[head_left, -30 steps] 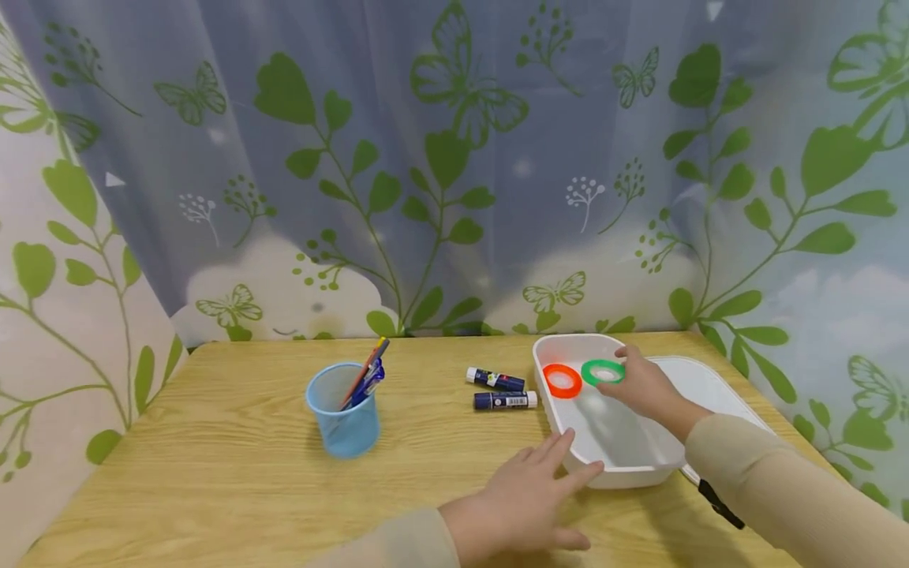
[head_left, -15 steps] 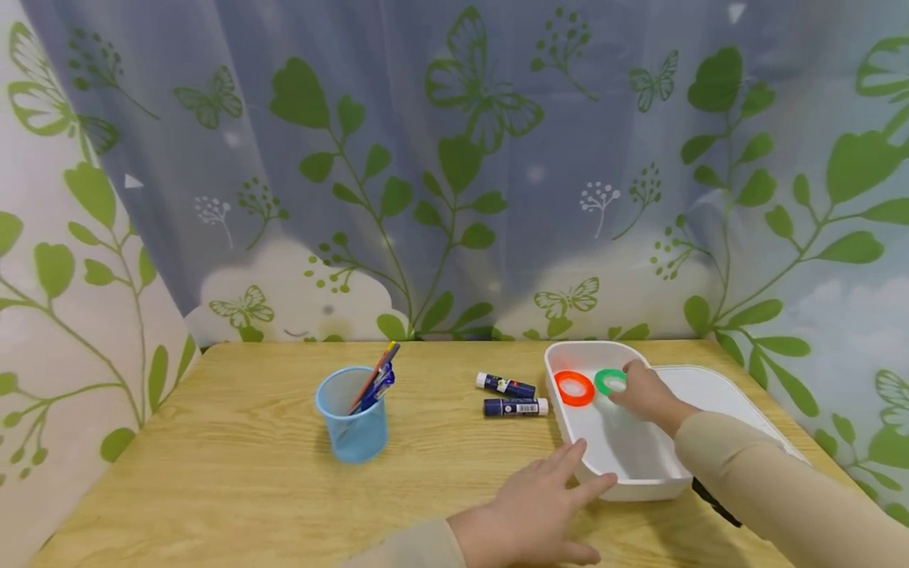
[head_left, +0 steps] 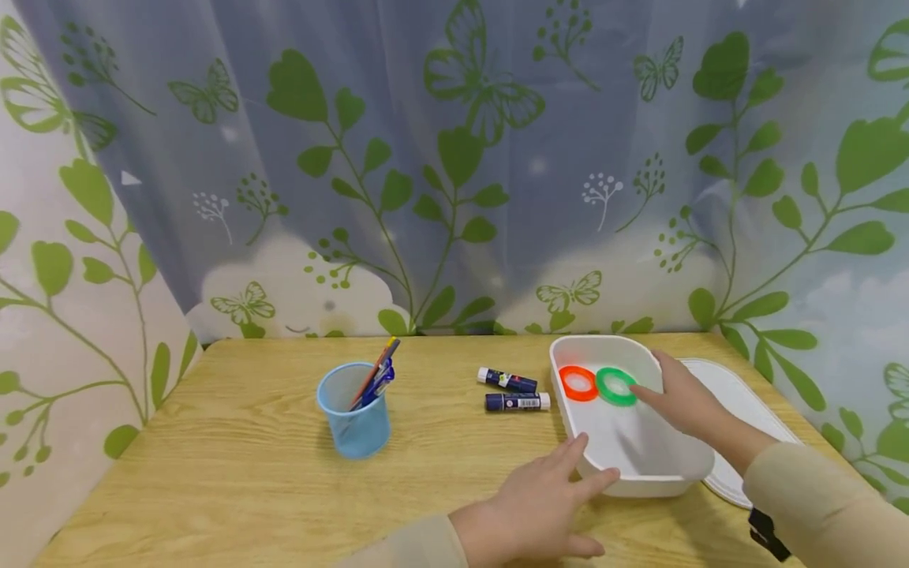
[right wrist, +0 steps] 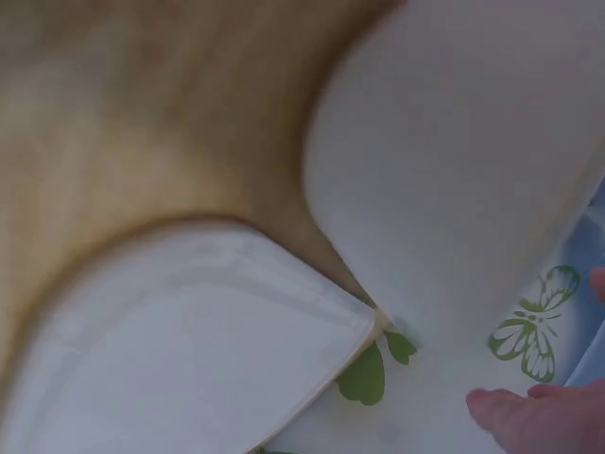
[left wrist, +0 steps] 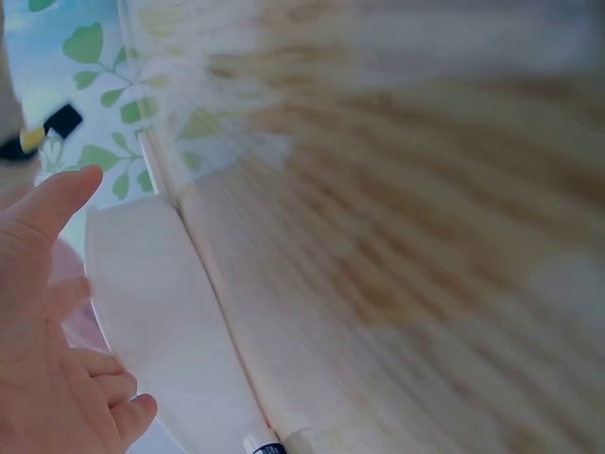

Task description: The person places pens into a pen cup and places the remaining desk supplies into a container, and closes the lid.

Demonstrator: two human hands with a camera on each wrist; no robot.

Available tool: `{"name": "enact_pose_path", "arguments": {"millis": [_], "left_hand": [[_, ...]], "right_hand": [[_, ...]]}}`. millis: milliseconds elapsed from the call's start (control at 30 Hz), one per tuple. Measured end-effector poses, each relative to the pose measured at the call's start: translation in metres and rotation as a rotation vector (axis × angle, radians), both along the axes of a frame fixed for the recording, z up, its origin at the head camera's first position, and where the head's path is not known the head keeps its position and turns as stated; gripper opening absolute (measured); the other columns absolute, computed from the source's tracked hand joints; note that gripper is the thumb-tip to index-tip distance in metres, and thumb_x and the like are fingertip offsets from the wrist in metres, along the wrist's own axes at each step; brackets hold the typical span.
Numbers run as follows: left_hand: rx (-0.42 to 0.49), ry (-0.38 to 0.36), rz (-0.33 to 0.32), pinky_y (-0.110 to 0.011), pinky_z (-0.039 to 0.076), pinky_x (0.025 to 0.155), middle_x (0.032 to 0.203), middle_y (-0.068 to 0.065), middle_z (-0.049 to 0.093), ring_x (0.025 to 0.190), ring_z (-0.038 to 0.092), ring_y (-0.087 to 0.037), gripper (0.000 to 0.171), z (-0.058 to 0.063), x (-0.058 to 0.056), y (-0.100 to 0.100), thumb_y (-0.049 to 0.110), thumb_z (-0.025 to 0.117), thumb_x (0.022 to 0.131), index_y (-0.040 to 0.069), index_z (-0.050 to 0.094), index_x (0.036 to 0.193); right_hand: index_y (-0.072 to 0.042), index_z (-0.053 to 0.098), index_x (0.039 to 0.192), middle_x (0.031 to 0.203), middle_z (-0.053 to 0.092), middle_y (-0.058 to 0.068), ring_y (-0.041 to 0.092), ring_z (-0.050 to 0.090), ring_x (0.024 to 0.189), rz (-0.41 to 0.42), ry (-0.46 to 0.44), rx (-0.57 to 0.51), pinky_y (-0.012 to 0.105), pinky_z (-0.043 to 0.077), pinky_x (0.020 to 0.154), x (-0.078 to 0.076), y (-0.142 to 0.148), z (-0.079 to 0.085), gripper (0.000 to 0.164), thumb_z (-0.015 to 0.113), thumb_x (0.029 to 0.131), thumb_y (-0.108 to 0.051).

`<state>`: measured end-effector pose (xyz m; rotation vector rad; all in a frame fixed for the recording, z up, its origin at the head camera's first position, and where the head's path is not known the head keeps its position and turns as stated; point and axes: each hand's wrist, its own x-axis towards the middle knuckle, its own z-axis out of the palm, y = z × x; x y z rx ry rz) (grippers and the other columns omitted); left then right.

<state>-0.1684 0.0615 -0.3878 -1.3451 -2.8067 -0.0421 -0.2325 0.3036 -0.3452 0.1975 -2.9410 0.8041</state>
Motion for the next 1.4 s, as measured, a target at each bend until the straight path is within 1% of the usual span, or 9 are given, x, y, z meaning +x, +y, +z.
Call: {"name": "enact_pose_path", "arguments": {"millis": [100, 233, 400, 533, 733, 867, 1067, 1200, 1400], "left_hand": [[-0.002, -0.017, 0.019, -0.029, 0.037, 0.100, 0.154, -0.007, 0.012, 0.138, 0.019, -0.015, 0.077, 0.002, 0.000, 0.000, 0.067, 0.054, 0.080, 0.044, 0.020, 0.145], [0.010, -0.035, 0.028, -0.030, 0.039, 0.098, 0.154, -0.007, 0.014, 0.138, 0.020, -0.016, 0.077, 0.004, -0.001, -0.005, 0.065, 0.056, 0.080, 0.042, 0.024, 0.145], [0.015, -0.042, 0.024, -0.030, 0.039, 0.098, 0.154, -0.009, 0.014, 0.137, 0.022, -0.017, 0.076, 0.004, -0.003, -0.008, 0.065, 0.056, 0.080, 0.040, 0.025, 0.145], [0.017, -0.067, 0.002, -0.030, 0.039, 0.098, 0.154, -0.007, 0.012, 0.138, 0.021, -0.016, 0.076, 0.003, -0.003, -0.006, 0.064, 0.055, 0.081, 0.041, 0.022, 0.146], [0.030, -0.175, -0.051, -0.029, 0.039, 0.097, 0.155, -0.007, 0.009, 0.137, 0.022, -0.015, 0.075, 0.005, -0.010, -0.006, 0.062, 0.055, 0.083, 0.041, 0.021, 0.146], [0.132, -0.244, -0.021, -0.035, 0.041, 0.097, 0.154, -0.006, 0.015, 0.135, 0.029, -0.017, 0.071, 0.010, -0.026, -0.017, 0.055, 0.057, 0.086, 0.032, 0.027, 0.147], [0.294, -0.260, 0.186, -0.041, 0.034, 0.103, 0.147, -0.004, 0.034, 0.133, 0.034, -0.020, 0.065, 0.022, -0.071, -0.032, 0.040, 0.063, 0.088, 0.018, 0.038, 0.143], [0.229, -0.217, 0.257, -0.038, 0.038, 0.100, 0.140, -0.004, 0.045, 0.127, 0.042, -0.021, 0.062, 0.023, -0.095, -0.036, 0.036, 0.067, 0.086, 0.016, 0.044, 0.140], [0.041, -0.171, 0.329, -0.035, 0.043, 0.094, 0.132, -0.002, 0.053, 0.119, 0.050, -0.018, 0.056, 0.021, -0.115, -0.033, 0.033, 0.068, 0.086, 0.017, 0.049, 0.136]], "right_hand": [[0.017, 0.022, 0.135, 0.130, 0.035, 0.038, 0.051, 0.038, 0.117, 0.036, 0.073, -0.017, 0.062, 0.034, 0.091, 0.026, 0.005, -0.009, 0.078, 0.061, 0.091, -0.033], [0.020, 0.009, 0.138, 0.136, 0.022, 0.042, 0.055, 0.027, 0.122, 0.036, 0.072, -0.024, 0.066, 0.028, 0.092, 0.051, 0.005, -0.024, 0.094, 0.063, 0.088, -0.039], [0.021, 0.002, 0.138, 0.137, 0.019, 0.043, 0.054, 0.025, 0.123, 0.034, 0.077, -0.011, 0.065, 0.028, 0.093, 0.059, 0.005, -0.039, 0.104, 0.066, 0.085, -0.042], [0.023, -0.003, 0.136, 0.139, 0.006, 0.046, 0.057, 0.012, 0.127, 0.006, 0.019, 0.024, 0.067, 0.020, 0.096, 0.064, 0.010, -0.048, 0.111, 0.064, 0.084, -0.048], [0.023, 0.005, 0.136, 0.141, 0.006, 0.043, 0.056, 0.010, 0.129, 0.001, 0.026, 0.114, 0.066, 0.020, 0.097, 0.071, 0.017, -0.056, 0.112, 0.065, 0.080, -0.053], [0.025, 0.013, 0.135, 0.140, 0.013, 0.044, 0.056, 0.017, 0.127, 0.008, 0.068, 0.196, 0.065, 0.023, 0.097, 0.072, 0.017, -0.057, 0.110, 0.065, 0.079, -0.055], [0.026, 0.018, 0.133, 0.137, 0.019, 0.045, 0.056, 0.024, 0.125, 0.011, 0.105, 0.292, 0.065, 0.027, 0.095, 0.069, 0.018, -0.052, 0.107, 0.062, 0.081, -0.057], [0.025, 0.017, 0.134, 0.138, 0.016, 0.045, 0.057, 0.022, 0.125, 0.027, 0.076, 0.254, 0.064, 0.026, 0.096, 0.069, 0.019, -0.049, 0.108, 0.062, 0.081, -0.057], [0.025, 0.016, 0.135, 0.139, 0.013, 0.045, 0.059, 0.022, 0.122, 0.043, 0.037, 0.243, 0.066, 0.026, 0.094, 0.068, 0.019, -0.051, 0.103, 0.060, 0.084, -0.054]]}}
